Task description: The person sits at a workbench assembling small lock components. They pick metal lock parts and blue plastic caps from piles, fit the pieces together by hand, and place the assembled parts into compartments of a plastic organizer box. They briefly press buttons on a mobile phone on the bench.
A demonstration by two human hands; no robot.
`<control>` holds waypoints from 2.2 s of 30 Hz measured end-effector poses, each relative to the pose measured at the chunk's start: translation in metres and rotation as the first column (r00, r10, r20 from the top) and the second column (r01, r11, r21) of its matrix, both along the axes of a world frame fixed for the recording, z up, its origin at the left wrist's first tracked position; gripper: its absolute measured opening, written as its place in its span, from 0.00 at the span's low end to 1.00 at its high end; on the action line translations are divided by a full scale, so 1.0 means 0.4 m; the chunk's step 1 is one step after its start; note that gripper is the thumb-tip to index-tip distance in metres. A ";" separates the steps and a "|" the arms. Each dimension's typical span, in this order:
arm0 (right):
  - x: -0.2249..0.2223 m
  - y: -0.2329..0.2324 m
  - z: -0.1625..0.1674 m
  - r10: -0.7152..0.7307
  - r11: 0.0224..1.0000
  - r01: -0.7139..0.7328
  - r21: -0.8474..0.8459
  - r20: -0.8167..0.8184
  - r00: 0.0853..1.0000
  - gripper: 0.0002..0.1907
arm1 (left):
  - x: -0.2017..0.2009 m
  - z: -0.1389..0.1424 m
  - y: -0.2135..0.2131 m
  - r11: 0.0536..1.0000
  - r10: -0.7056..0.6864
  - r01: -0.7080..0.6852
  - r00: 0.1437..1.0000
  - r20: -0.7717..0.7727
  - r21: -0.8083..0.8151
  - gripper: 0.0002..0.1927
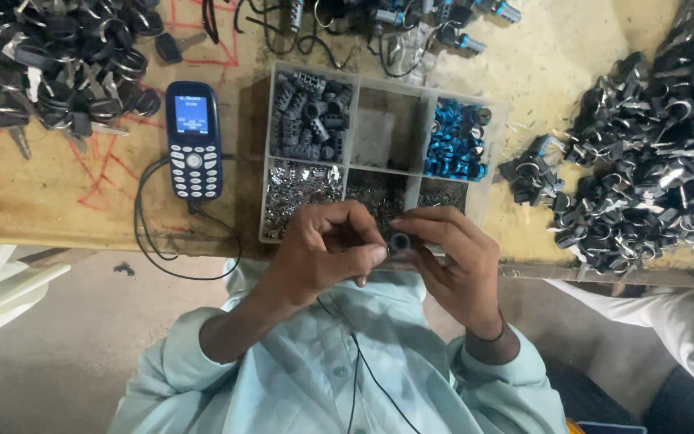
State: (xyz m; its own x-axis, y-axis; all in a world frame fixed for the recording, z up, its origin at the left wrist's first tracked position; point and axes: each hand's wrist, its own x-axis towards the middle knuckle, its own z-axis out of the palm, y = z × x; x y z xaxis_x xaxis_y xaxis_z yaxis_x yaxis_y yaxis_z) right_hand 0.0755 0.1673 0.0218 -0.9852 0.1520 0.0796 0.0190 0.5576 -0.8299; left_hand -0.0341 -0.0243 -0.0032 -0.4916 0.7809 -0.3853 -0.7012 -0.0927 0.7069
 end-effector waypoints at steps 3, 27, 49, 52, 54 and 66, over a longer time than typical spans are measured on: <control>0.001 -0.004 0.007 -0.009 0.997 0.014 0.081 -0.060 0.998 0.20 | 0.013 0.009 0.004 0.991 0.008 -0.016 0.998 -0.069 -0.130 0.06; -0.111 0.148 0.022 -0.234 0.797 0.190 0.574 0.003 0.972 0.04 | 0.044 -0.018 0.027 0.974 0.173 -0.222 0.636 -0.752 0.037 0.09; 0.061 0.084 0.019 0.081 0.788 0.138 -0.600 0.324 0.943 0.15 | 0.009 -0.006 0.032 0.997 -0.016 0.079 0.167 -0.986 -0.003 0.22; 0.066 0.072 0.013 0.014 0.659 0.177 -0.731 0.248 0.969 0.10 | 0.006 -0.003 0.032 0.995 0.003 0.101 0.148 -0.989 0.019 0.20; 0.059 0.069 0.014 0.004 0.658 0.202 -0.725 0.272 0.962 0.09 | 0.006 0.002 0.030 0.994 0.004 0.108 0.148 -0.989 0.021 0.18; 0.076 0.025 -0.007 0.184 0.470 0.231 -0.852 0.350 0.918 0.21 | 0.068 0.024 0.042 0.999 -0.033 -0.019 0.389 -0.921 -0.044 0.22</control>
State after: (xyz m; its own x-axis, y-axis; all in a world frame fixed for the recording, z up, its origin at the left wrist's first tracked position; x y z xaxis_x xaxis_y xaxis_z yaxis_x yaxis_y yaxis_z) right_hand 0.1060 0.1772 0.0190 -0.8953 -0.0415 -0.4436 0.4131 -0.4503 -0.7916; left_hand -0.0070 -0.0075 0.0064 -0.5606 0.7830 0.2693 0.3805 -0.0453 0.9237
